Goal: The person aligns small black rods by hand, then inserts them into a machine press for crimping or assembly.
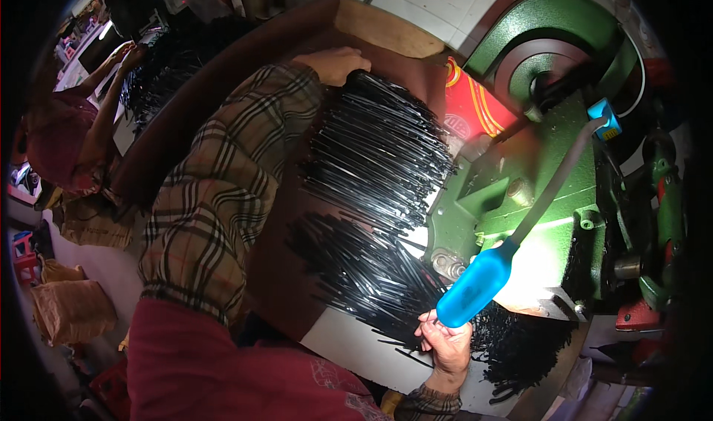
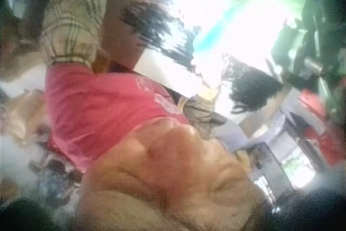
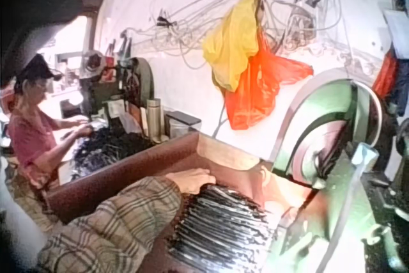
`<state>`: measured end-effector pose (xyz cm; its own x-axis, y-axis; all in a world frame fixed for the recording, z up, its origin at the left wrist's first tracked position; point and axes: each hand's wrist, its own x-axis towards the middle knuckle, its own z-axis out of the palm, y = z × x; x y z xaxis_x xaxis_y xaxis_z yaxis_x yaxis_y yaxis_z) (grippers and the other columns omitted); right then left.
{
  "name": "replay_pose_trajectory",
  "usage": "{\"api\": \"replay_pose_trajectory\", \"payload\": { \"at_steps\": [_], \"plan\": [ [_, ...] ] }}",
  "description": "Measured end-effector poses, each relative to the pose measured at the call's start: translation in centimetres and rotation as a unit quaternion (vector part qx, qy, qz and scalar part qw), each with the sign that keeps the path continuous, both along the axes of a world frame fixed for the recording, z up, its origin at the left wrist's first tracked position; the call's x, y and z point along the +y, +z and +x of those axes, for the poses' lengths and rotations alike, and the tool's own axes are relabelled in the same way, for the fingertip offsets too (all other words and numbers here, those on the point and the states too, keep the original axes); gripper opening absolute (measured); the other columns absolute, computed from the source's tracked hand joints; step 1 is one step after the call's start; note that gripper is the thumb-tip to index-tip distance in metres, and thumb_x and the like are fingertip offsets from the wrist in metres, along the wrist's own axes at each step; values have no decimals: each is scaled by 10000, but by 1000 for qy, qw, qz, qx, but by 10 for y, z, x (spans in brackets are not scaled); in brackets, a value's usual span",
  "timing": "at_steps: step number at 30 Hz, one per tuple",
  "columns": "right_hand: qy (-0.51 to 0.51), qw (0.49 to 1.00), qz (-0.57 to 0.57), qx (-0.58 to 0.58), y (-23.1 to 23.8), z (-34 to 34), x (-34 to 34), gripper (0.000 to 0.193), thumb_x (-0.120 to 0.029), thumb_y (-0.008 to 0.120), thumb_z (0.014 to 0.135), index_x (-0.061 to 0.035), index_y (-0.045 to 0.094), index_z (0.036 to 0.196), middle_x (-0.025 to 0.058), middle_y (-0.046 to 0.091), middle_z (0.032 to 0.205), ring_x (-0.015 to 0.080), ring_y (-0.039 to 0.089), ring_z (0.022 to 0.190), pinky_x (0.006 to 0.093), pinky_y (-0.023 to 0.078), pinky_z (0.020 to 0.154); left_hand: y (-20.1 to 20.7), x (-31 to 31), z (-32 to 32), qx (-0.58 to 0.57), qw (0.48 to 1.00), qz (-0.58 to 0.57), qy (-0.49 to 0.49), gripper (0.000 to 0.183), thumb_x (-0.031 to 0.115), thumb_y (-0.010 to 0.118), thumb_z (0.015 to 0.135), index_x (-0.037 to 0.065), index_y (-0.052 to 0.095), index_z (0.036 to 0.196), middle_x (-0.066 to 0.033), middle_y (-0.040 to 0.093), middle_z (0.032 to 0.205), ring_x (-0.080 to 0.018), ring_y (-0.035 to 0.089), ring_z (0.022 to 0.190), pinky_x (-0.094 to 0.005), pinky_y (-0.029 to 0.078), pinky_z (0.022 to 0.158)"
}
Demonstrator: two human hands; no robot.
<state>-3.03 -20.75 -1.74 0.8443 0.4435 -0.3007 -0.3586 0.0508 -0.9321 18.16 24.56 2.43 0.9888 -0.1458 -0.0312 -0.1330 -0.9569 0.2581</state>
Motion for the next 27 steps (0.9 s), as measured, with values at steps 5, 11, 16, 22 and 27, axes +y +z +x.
{"api": "replay_pose_trajectory", "payload": {
  "at_steps": [5, 11, 16, 22, 27],
  "plan": [
    [10, 1000, 6, 5, 2, -1, 1, 160, -19, 656, 835, 70, 615, 962, 129, 635, 711, 87, 515, 482, 190, 407, 441, 5, -11, 3, 70, 997, 5, -15, 694, -123, 528, 723, 116, 441, 1369, -164, 393, 1421, -311, 324, 1350, -397, 317, 1095],
    [6, 1000, -2, -5, -1, -1, -1, 167, -20, 658, 833, 74, 613, 964, 131, 638, 714, 86, 511, 480, 187, 395, 441, 14, -25, 4, 127, 984, -128, -9, 635, 104, 626, 812, 101, 403, 1407, -149, 415, 1411, -274, 365, 1328, -339, 318, 1080],
    [12, 1000, 1, 5, 3, 0, 5, 170, -24, 665, 827, 72, 607, 955, 128, 635, 712, 89, 517, 484, 187, 396, 440, -23, -45, 28, 36, 963, -255, 79, 729, 604, 376, 928, 7, 470, 1336, -207, 419, 1391, -301, 376, 1314, -359, 294, 1081],
    [-31, 999, 6, 7, 5, -2, 5, 182, -16, 676, 813, 71, 598, 952, 134, 633, 741, 103, 542, 504, 187, 400, 435, -44, -116, 35, -2, 990, 5, 142, 799, 665, 245, 899, 48, 438, 1368, -155, 379, 1435, -286, 304, 1363, -509, 153, 1121],
    [-25, 1000, 6, 1, 4, -1, 5, 181, -15, 674, 814, 70, 597, 954, 131, 630, 739, 100, 536, 501, 187, 400, 435, -42, -125, 28, -10, 992, -2, 129, 692, 594, 235, 939, 76, 528, 1292, -117, 478, 1341, -250, 384, 1304, -449, 228, 1100]
  ]
}}
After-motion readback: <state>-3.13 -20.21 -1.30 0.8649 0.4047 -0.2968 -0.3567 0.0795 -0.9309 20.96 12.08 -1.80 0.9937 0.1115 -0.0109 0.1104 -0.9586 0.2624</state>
